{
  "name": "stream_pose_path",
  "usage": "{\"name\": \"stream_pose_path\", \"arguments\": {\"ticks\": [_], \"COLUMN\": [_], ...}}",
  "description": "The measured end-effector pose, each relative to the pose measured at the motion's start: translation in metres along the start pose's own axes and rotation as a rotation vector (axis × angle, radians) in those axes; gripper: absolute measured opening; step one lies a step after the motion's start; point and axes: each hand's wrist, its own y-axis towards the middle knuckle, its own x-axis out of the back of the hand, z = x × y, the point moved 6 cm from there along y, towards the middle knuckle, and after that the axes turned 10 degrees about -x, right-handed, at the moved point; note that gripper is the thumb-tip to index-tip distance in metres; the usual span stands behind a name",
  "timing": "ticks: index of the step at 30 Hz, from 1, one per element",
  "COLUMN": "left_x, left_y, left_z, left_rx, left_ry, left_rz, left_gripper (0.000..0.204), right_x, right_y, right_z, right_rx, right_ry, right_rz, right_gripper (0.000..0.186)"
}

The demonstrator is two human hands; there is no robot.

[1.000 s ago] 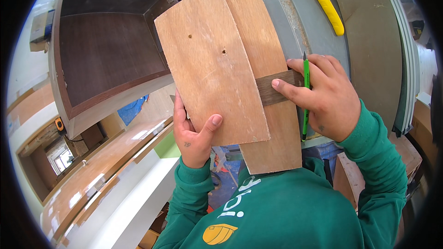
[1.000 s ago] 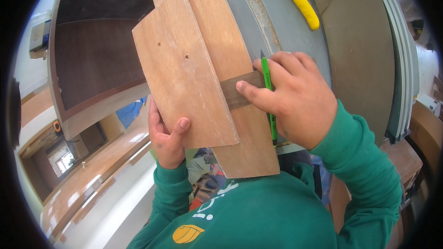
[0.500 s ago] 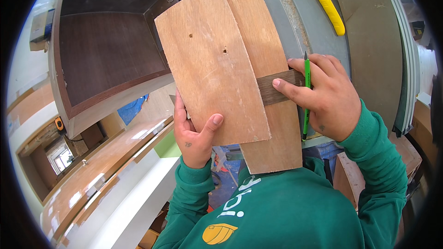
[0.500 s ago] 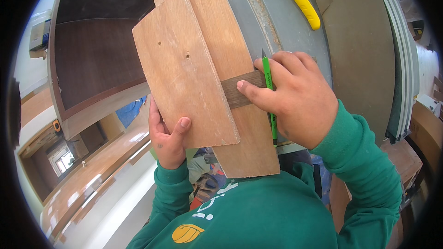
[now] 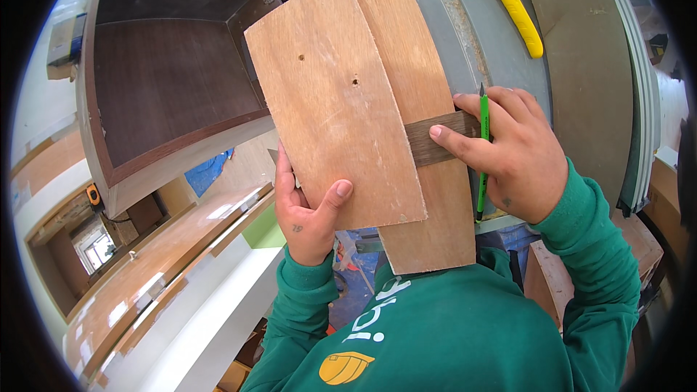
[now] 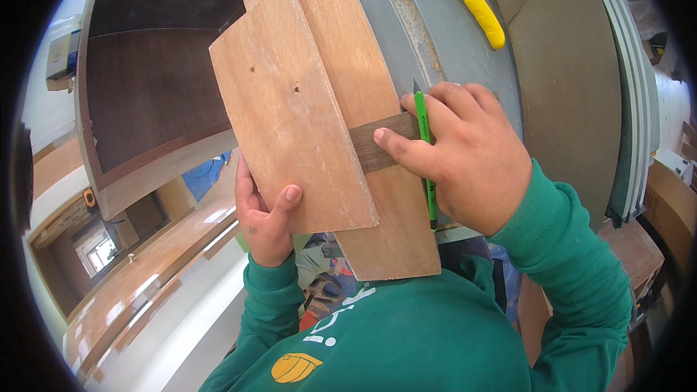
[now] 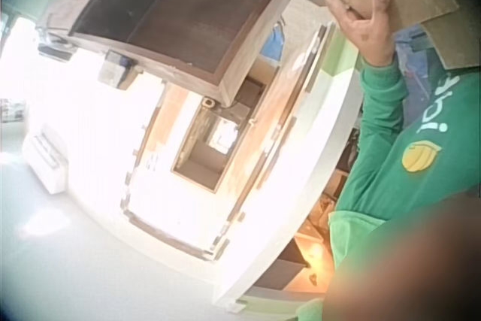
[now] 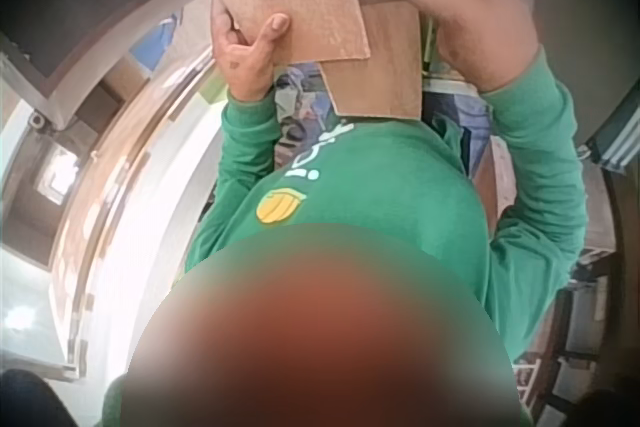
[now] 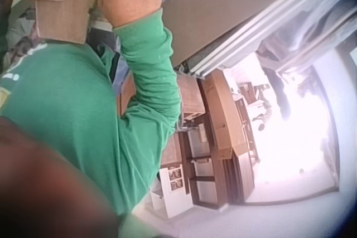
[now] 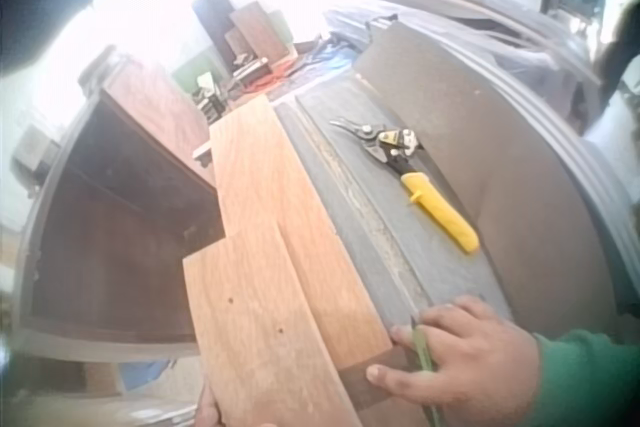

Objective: The person measures and marks a wooden strip using a pencil and a larger board as a guide, then cuts the strip with tin snips. The person places the cut piece on a shelf and continues handling other wood pieces in the room.

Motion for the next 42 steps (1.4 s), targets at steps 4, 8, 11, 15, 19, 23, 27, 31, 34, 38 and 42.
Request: {"name": "stream_pose_path", "arguments": {"ticks": [4, 8, 11, 15, 19, 23, 27, 31, 34, 38, 42], "left_x": [-0.001, -0.002, -0.003, 0.000, 0.004, 0.007, 0.008, 0.010, 0.013, 0.014, 0.009], "left_y": [0.000, 0.001, 0.002, 0.002, 0.002, 0.003, 0.002, 0.004, 0.004, 0.001, -0.003], "left_z": [-0.001, -0.002, -0.003, -0.002, 0.002, 0.004, 0.003, 0.004, 0.006, 0.006, 0.007], "left_rx": [-0.008, -0.009, -0.010, -0.008, -0.025, -0.042, -0.054, -0.101, -0.119, -0.100, -0.142], "left_ry": [-0.018, -0.036, -0.043, -0.034, -0.006, 0.050, 0.057, 0.106, 0.166, 0.123, -0.054], "left_rz": [0.007, 0.022, 0.021, 0.028, 0.018, 0.019, 0.023, 0.031, 0.023, -0.008, -0.011], "left_gripper": [0.098, 0.097, 0.098, 0.099, 0.099, 0.099, 0.100, 0.100, 0.102, 0.103, 0.096], "right_x": [0.000, 0.000, 0.000, 0.000, 0.001, 0.002, 0.000, 0.000, -0.001, 0.000, -0.002], "right_y": [0.000, 0.000, 0.001, 0.001, 0.002, 0.002, 0.001, -0.001, -0.001, -0.002, -0.004], "right_z": [0.000, 0.000, 0.001, 0.001, 0.003, 0.003, 0.004, 0.003, 0.004, 0.005, 0.004], "right_rx": [0.001, 0.000, 0.005, -0.014, -0.022, -0.016, -0.005, 0.010, 0.018, 0.029, 0.032], "right_ry": [-0.010, 0.003, -0.008, -0.001, 0.017, 0.006, 0.013, 0.009, 0.009, 0.014, 0.008], "right_rz": [0.004, 0.002, 0.007, 0.036, 0.036, 0.034, 0.026, 0.029, 0.025, 0.022, 0.036], "right_gripper": [0.051, 0.052, 0.054, 0.059, 0.059, 0.060, 0.061, 0.061, 0.061, 0.062, 0.062]}}
